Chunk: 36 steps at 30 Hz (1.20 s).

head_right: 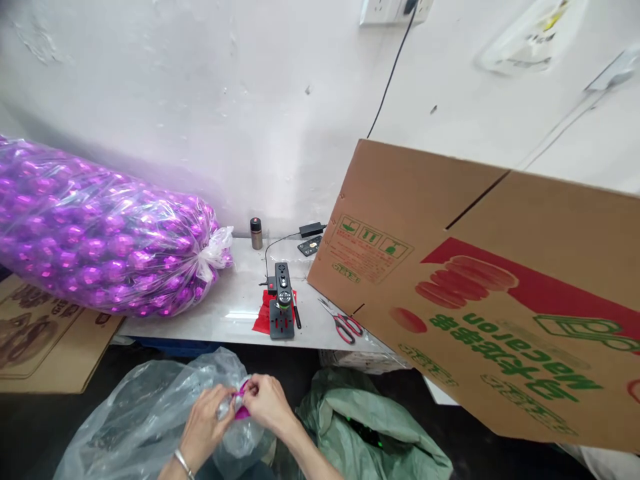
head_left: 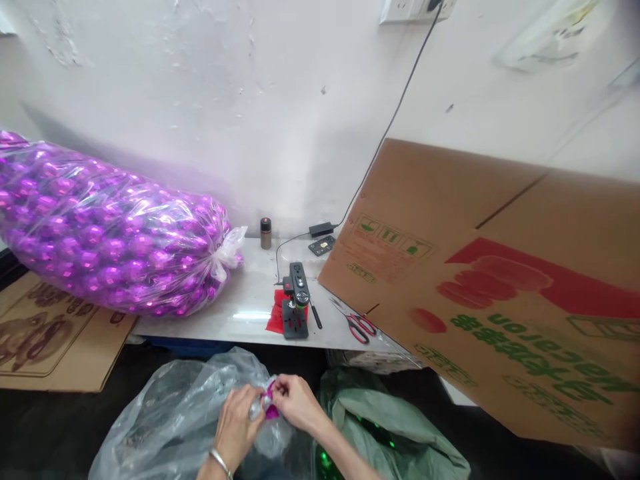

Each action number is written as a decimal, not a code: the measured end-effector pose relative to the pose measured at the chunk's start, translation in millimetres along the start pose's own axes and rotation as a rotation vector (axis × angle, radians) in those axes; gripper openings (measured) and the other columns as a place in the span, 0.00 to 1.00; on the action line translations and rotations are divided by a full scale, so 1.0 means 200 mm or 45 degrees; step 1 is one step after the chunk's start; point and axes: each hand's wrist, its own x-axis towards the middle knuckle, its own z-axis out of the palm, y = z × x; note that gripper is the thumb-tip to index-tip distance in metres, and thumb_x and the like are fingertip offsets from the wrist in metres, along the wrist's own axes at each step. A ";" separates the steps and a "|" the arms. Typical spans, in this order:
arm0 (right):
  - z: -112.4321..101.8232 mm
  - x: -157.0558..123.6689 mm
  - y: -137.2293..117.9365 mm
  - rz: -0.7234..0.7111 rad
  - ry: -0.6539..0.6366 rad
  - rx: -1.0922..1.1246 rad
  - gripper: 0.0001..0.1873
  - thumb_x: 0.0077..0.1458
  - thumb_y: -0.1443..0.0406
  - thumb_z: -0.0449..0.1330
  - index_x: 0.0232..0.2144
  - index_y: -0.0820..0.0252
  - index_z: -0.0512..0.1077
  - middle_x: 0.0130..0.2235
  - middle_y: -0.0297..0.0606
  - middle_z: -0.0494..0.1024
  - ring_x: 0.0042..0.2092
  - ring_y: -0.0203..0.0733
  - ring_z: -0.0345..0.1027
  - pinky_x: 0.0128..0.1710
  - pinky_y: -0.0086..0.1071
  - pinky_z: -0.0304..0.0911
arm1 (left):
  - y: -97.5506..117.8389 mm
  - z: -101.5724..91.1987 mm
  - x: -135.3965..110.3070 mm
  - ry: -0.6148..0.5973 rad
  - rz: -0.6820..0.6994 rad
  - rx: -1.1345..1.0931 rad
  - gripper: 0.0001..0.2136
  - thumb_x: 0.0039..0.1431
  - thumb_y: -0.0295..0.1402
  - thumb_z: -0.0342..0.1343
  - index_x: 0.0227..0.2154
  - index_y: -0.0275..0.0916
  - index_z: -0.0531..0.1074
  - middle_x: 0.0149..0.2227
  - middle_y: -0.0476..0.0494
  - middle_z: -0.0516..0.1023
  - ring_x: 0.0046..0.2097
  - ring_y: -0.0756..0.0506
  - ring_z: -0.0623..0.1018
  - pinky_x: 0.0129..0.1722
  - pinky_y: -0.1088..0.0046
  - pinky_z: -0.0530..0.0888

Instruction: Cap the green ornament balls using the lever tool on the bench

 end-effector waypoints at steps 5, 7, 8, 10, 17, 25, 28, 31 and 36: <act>0.01 0.04 0.03 0.239 -0.124 0.334 0.06 0.45 0.69 0.51 0.20 0.60 0.65 0.18 0.27 0.63 0.21 0.31 0.56 0.22 0.24 0.53 | -0.01 0.01 0.00 0.301 0.045 0.030 0.09 0.64 0.34 0.50 0.40 0.42 0.74 0.39 0.43 0.80 0.37 0.44 0.80 0.35 0.68 0.77; 0.02 0.04 0.03 0.276 -0.125 0.393 0.05 0.46 0.68 0.51 0.22 0.60 0.66 0.19 0.27 0.62 0.21 0.31 0.55 0.22 0.24 0.53 | 0.01 -0.01 -0.01 0.327 0.083 0.039 0.09 0.64 0.32 0.49 0.40 0.43 0.74 0.42 0.42 0.79 0.39 0.45 0.80 0.35 0.69 0.77; 0.02 0.03 0.02 0.281 -0.114 0.405 0.05 0.46 0.69 0.51 0.23 0.61 0.67 0.20 0.28 0.64 0.22 0.32 0.56 0.24 0.24 0.54 | 0.02 -0.01 -0.01 0.331 0.102 0.040 0.09 0.64 0.31 0.48 0.41 0.43 0.73 0.42 0.42 0.78 0.40 0.45 0.80 0.36 0.69 0.77; 0.02 0.02 -0.01 0.272 -0.083 0.393 0.07 0.46 0.70 0.51 0.25 0.62 0.69 0.23 0.31 0.69 0.25 0.33 0.61 0.27 0.25 0.57 | 0.03 -0.02 -0.02 0.351 0.133 0.043 0.09 0.63 0.30 0.49 0.41 0.42 0.73 0.40 0.41 0.77 0.39 0.45 0.79 0.36 0.70 0.77; 0.01 -0.04 -0.10 0.257 0.017 0.148 0.10 0.46 0.73 0.53 0.25 0.62 0.75 0.25 0.35 0.76 0.30 0.38 0.69 0.31 0.28 0.56 | 0.04 -0.03 -0.03 0.420 0.328 0.290 0.17 0.53 0.17 0.44 0.39 0.39 0.72 0.35 0.44 0.79 0.31 0.46 0.77 0.31 0.70 0.74; 0.08 -0.02 -0.14 0.317 0.005 -0.049 0.15 0.47 0.77 0.54 0.27 0.63 0.80 0.30 0.40 0.83 0.34 0.42 0.77 0.28 0.25 0.58 | -0.14 0.05 -0.09 0.369 0.439 0.412 0.22 0.45 0.15 0.45 0.40 0.40 0.72 0.36 0.49 0.82 0.33 0.49 0.80 0.36 0.69 0.72; 0.12 -0.01 -0.17 0.282 0.021 -0.135 0.15 0.48 0.76 0.55 0.28 0.62 0.81 0.31 0.42 0.83 0.35 0.43 0.78 0.30 0.26 0.59 | -0.18 0.07 -0.10 0.378 0.431 0.482 0.21 0.46 0.16 0.45 0.40 0.39 0.71 0.36 0.47 0.82 0.33 0.48 0.80 0.37 0.68 0.73; 0.15 -0.01 -0.19 0.243 0.042 -0.233 0.13 0.50 0.75 0.56 0.29 0.62 0.81 0.33 0.45 0.84 0.37 0.49 0.79 0.33 0.30 0.61 | -0.21 0.08 -0.11 0.322 0.432 0.498 0.18 0.49 0.17 0.46 0.40 0.38 0.71 0.36 0.45 0.81 0.32 0.47 0.80 0.34 0.68 0.73; 0.15 -0.01 -0.16 0.195 0.096 -0.360 0.12 0.51 0.74 0.56 0.32 0.64 0.79 0.35 0.51 0.83 0.39 0.56 0.78 0.34 0.34 0.61 | -0.28 0.06 -0.15 0.297 0.528 0.441 0.16 0.55 0.19 0.46 0.43 0.37 0.70 0.38 0.44 0.81 0.37 0.47 0.80 0.41 0.68 0.73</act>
